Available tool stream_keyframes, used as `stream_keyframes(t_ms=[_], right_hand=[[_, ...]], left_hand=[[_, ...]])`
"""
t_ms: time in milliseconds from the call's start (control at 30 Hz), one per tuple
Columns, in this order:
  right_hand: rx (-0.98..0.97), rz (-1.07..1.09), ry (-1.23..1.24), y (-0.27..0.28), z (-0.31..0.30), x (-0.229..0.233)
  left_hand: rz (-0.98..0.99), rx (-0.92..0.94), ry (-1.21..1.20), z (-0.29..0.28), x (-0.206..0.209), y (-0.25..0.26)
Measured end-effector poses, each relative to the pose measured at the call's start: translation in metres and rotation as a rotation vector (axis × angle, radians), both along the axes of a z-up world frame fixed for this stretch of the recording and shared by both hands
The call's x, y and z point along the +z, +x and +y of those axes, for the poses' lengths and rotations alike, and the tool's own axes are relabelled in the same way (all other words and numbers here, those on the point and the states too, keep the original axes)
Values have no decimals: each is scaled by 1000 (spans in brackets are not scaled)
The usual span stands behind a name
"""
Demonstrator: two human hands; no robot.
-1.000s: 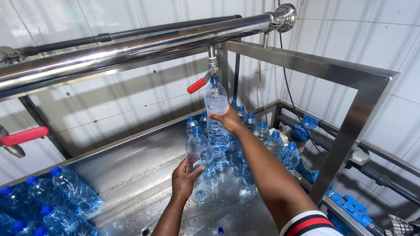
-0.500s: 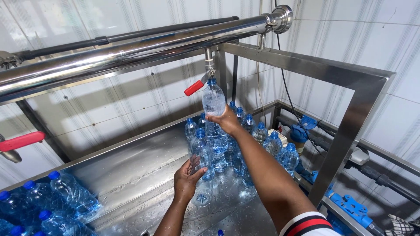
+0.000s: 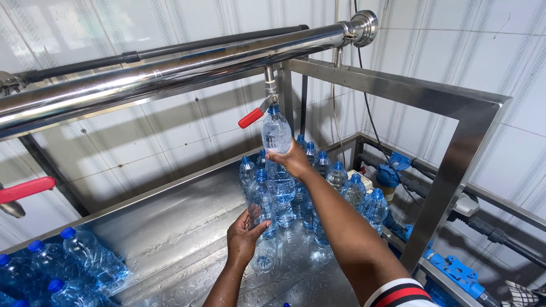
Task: The person fills clear plastic water bottles with water from a stainless steel tap. They place the filled bottles on a metal counter and retrieve empty bottles from a plastic bag to continue the process.
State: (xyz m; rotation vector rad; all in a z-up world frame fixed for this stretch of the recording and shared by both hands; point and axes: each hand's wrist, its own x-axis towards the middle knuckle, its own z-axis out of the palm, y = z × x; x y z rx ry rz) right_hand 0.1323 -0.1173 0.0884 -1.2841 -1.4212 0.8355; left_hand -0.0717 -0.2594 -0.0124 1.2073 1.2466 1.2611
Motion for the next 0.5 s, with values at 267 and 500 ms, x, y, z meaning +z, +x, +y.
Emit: stream_keyframes(t_ms=[267, 500], right_hand=[[1, -20, 34, 1, 0, -2], [-13, 32, -17, -3, -5, 4]], left_hand=[[-22, 14, 22, 5, -5, -1], [89, 90, 84, 15, 11, -2]])
